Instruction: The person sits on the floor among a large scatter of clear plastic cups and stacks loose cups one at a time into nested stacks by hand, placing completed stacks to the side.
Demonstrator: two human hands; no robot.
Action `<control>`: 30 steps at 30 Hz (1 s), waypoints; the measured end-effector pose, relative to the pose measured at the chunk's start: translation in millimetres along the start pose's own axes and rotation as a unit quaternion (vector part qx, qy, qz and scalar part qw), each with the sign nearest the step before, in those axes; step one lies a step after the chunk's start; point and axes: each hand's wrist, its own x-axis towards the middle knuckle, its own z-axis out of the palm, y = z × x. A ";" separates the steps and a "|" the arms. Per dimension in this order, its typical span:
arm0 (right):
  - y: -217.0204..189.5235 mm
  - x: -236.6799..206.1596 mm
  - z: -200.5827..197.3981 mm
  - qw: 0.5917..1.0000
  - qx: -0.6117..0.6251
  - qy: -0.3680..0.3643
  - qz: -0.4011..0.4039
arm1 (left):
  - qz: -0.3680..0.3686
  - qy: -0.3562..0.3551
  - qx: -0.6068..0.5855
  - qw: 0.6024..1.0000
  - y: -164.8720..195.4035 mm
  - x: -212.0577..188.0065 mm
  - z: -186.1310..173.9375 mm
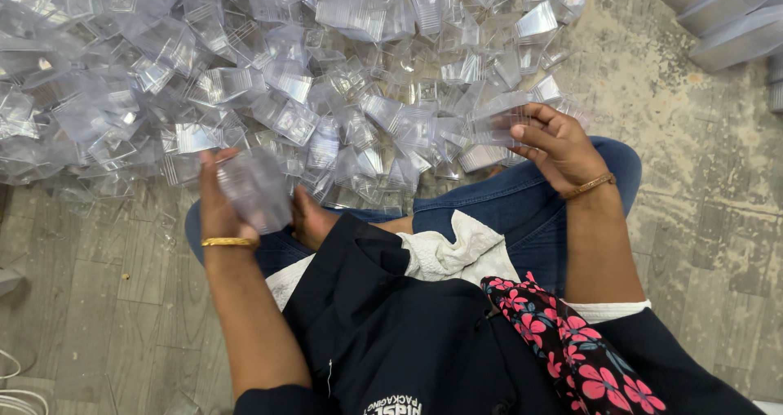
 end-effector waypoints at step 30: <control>56.6 34.0 47.9 0.964 -0.260 -0.043 0.021 | 0.029 -0.381 0.350 0.855 -74.4 -15.5 125.8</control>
